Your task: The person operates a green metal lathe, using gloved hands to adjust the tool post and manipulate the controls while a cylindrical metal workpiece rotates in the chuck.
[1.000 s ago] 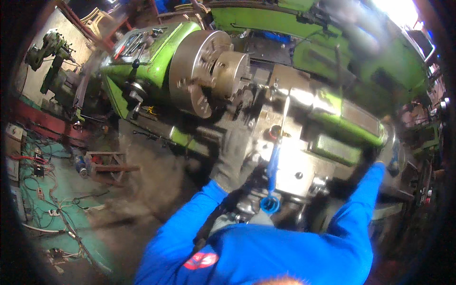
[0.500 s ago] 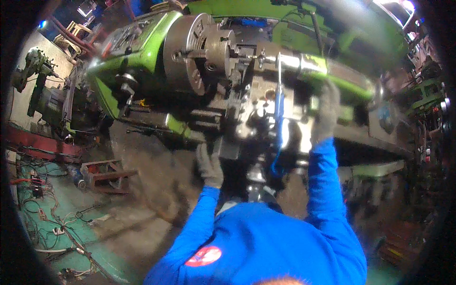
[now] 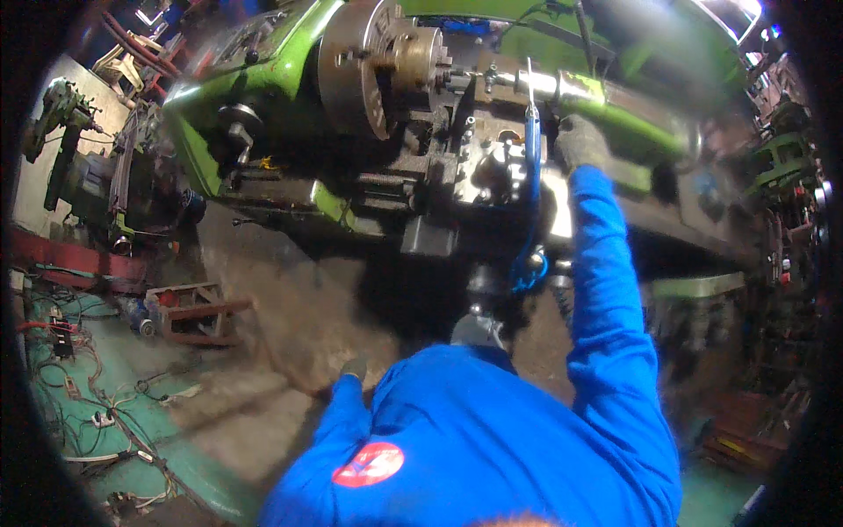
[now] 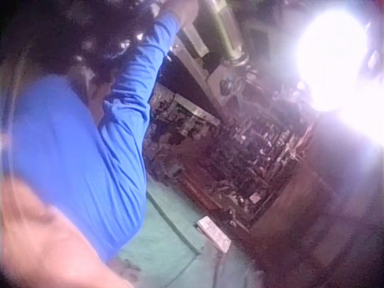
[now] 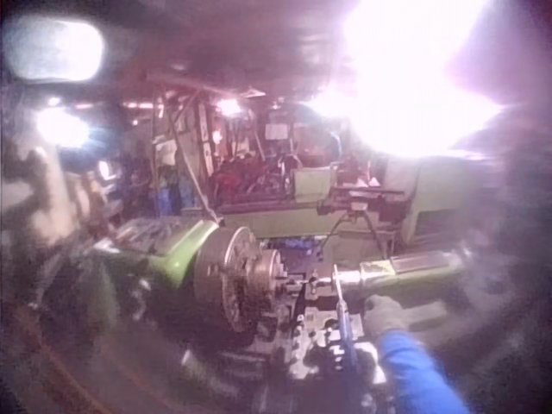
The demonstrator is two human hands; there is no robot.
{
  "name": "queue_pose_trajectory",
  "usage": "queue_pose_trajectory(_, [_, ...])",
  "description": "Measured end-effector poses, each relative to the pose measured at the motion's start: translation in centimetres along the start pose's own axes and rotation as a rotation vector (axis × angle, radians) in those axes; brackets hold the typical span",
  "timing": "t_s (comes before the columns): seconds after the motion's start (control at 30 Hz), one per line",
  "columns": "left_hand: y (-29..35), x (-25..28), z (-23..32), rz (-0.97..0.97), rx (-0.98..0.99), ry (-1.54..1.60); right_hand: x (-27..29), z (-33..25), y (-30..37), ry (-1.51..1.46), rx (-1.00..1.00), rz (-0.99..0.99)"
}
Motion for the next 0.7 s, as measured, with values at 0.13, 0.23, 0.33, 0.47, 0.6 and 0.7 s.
queue_pose_trajectory(0.13, [-2.4, 0.2, 1.3, 0.040, -0.109, -0.017, 0.9, -0.3, 0.9, 0.011, -0.035, -0.006])
queue_pose_trajectory(0.23, [-6.6, 1.9, 3.4, 0.133, -0.196, 0.002, 0.1, -0.2, 0.2, 0.023, -0.041, -0.043])
queue_pose_trajectory(0.33, [-10.0, 4.8, 5.3, 0.282, -0.204, 0.103, 0.8, -0.3, 0.8, 0.064, -0.055, -0.076])
queue_pose_trajectory(0.47, [-9.4, 7.5, 7.7, 0.437, -0.358, -0.044, 0.9, -0.1, 1.1, 0.051, -0.092, -0.076])
queue_pose_trajectory(0.6, [-8.4, 8.0, 9.0, 0.257, -0.243, -0.163, 1.0, -0.1, 1.3, 0.043, -0.106, -0.090])
queue_pose_trajectory(0.7, [-7.1, 6.6, 8.4, 0.133, -0.183, -0.175, 1.6, 0.0, 1.9, 0.040, -0.111, -0.083])
Point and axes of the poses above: each hand's wrist, its own y-axis away from the middle knuckle, its own x-axis out of the back of the hand, z = x × y, the point moved 8 cm from there along -y, towards the middle knuckle, and after that the axes turned 10 degrees about -x, right-handed, at the moved point
